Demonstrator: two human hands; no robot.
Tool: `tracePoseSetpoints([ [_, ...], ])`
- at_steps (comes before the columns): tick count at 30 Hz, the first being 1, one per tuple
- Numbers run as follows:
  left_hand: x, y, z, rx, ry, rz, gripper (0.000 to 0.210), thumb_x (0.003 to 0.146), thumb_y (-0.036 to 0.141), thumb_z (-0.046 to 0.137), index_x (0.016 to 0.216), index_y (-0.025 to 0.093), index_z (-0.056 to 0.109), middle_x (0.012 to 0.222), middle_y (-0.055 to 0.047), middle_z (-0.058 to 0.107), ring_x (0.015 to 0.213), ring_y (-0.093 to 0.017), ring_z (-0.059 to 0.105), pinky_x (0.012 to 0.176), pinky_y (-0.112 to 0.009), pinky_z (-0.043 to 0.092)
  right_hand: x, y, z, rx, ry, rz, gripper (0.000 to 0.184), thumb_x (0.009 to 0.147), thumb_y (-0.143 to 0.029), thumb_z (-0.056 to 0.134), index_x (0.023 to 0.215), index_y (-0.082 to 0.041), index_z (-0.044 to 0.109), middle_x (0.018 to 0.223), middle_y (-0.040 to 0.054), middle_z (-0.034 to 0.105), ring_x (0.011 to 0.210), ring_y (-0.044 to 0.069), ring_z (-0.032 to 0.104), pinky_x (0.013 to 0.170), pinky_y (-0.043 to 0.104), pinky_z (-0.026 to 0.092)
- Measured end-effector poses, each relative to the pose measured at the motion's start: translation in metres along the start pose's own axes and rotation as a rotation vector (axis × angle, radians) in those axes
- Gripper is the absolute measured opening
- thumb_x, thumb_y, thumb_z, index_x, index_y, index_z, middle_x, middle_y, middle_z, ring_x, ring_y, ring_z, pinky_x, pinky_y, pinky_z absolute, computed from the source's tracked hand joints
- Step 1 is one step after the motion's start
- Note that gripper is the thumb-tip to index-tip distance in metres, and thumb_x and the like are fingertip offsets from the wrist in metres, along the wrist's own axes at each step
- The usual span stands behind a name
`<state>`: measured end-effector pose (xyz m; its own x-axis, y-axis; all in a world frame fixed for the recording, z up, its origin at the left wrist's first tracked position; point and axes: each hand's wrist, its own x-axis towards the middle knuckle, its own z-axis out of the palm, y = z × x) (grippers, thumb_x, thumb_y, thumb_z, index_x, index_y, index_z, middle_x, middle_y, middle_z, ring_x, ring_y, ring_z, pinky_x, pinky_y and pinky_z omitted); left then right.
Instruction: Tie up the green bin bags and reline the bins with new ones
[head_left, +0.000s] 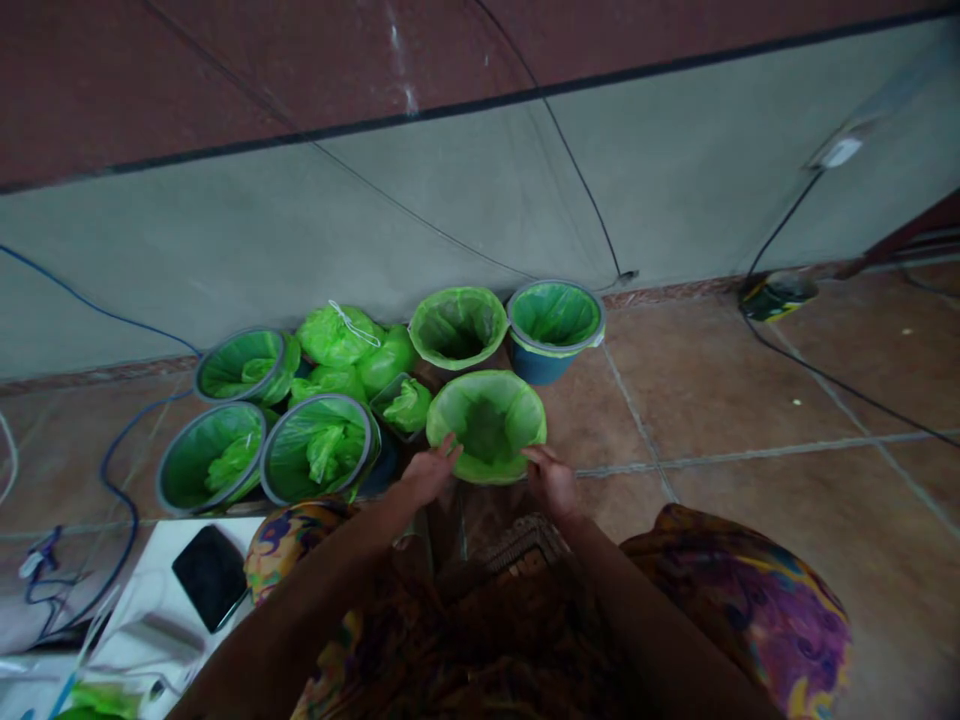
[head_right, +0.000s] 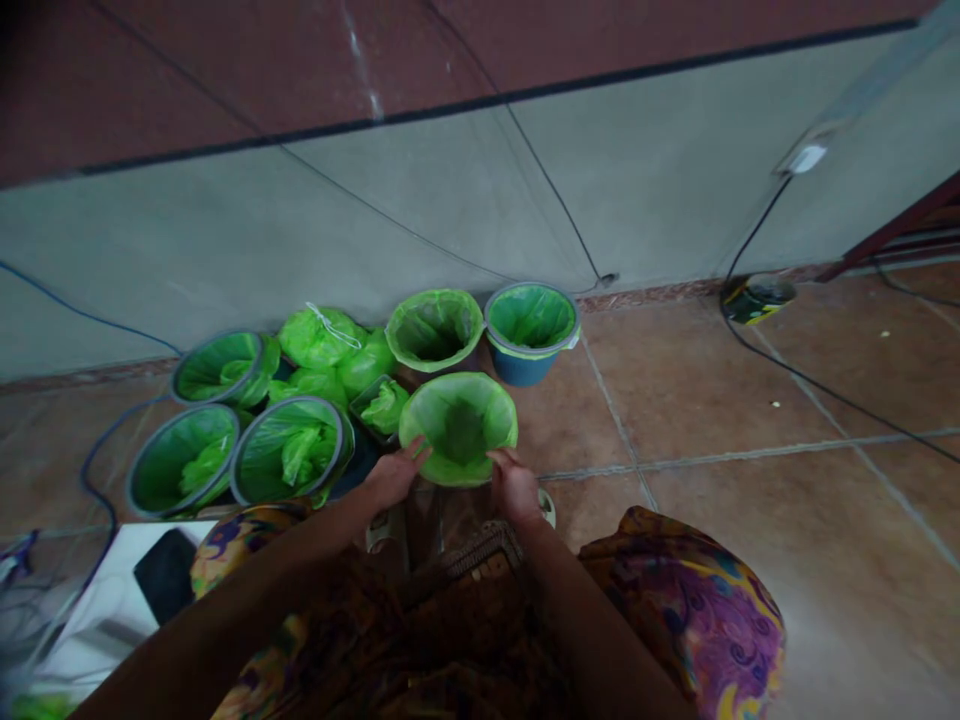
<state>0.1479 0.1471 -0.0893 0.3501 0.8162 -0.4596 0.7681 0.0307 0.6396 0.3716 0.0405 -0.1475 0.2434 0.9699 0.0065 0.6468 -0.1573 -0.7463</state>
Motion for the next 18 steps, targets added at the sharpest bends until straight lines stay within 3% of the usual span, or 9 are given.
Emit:
tracePoseSetpoints([
  [2, -0.005, 0.003, 0.009, 0.187, -0.075, 0.129, 0.045, 0.078, 0.009, 0.06, 0.121, 0.019, 0.059, 0.139, -0.011, 0.052, 0.13, -0.029, 0.048, 0.108, -0.036, 0.038, 0.012, 0.004, -0.01, -0.054, -0.056, -0.014, 0.032, 0.087, -0.012, 0.044, 0.102, -0.022, 0.07, 0.107, 0.0072, 0.07, 0.101, 0.02, 0.063, 0.095, 0.033, 0.047],
  [4, -0.007, 0.006, 0.024, 0.35, -0.134, 0.231, 0.042, 0.082, 0.012, 0.053, 0.123, 0.018, 0.058, 0.139, -0.012, 0.051, 0.123, -0.028, 0.053, 0.106, -0.037, 0.039, 0.02, 0.006, -0.014, -0.096, -0.194, -0.095, 0.029, 0.084, -0.011, 0.048, 0.096, -0.022, 0.072, 0.1, 0.0076, 0.071, 0.096, 0.021, 0.063, 0.093, 0.033, 0.046],
  [6, -0.006, 0.007, 0.041, 0.381, -0.162, 0.241, 0.033, 0.087, 0.019, 0.048, 0.118, 0.017, 0.06, 0.132, -0.013, 0.056, 0.115, -0.028, 0.057, 0.103, -0.039, 0.042, 0.025, 0.007, -0.012, -0.108, -0.337, -0.186, 0.024, 0.081, -0.009, 0.053, 0.089, -0.02, 0.072, 0.093, 0.0074, 0.071, 0.093, 0.021, 0.062, 0.094, 0.033, 0.043],
  [9, 0.0, 0.001, 0.06, 0.26, -0.168, 0.159, 0.02, 0.087, 0.026, 0.054, 0.101, 0.019, 0.067, 0.116, -0.011, 0.064, 0.11, -0.028, 0.058, 0.104, -0.039, 0.04, 0.03, 0.008, -0.002, -0.105, -0.456, -0.223, 0.016, 0.075, -0.006, 0.06, 0.076, -0.018, 0.071, 0.082, 0.0061, 0.069, 0.084, 0.02, 0.061, 0.088, 0.031, 0.044],
  [13, 0.009, -0.013, 0.068, 0.136, -0.13, 0.07, 0.005, 0.079, 0.025, 0.065, 0.08, 0.021, 0.067, 0.1, -0.008, 0.069, 0.104, -0.03, 0.059, 0.106, -0.043, 0.037, 0.03, 0.015, 0.009, -0.166, -0.496, -0.186, 0.013, 0.074, -0.006, 0.061, 0.074, -0.017, 0.069, 0.081, 0.0066, 0.067, 0.078, 0.019, 0.06, 0.078, 0.029, 0.046],
  [18, 0.013, -0.017, 0.063, 0.16, -0.163, 0.108, 0.006, 0.076, 0.015, 0.064, 0.071, 0.018, 0.063, 0.093, -0.011, 0.068, 0.102, -0.033, 0.061, 0.102, -0.047, 0.038, 0.016, 0.017, 0.014, -0.266, -0.441, -0.182, 0.02, 0.083, -0.009, 0.053, 0.093, -0.017, 0.069, 0.1, 0.0113, 0.068, 0.095, 0.022, 0.061, 0.085, 0.031, 0.047],
])
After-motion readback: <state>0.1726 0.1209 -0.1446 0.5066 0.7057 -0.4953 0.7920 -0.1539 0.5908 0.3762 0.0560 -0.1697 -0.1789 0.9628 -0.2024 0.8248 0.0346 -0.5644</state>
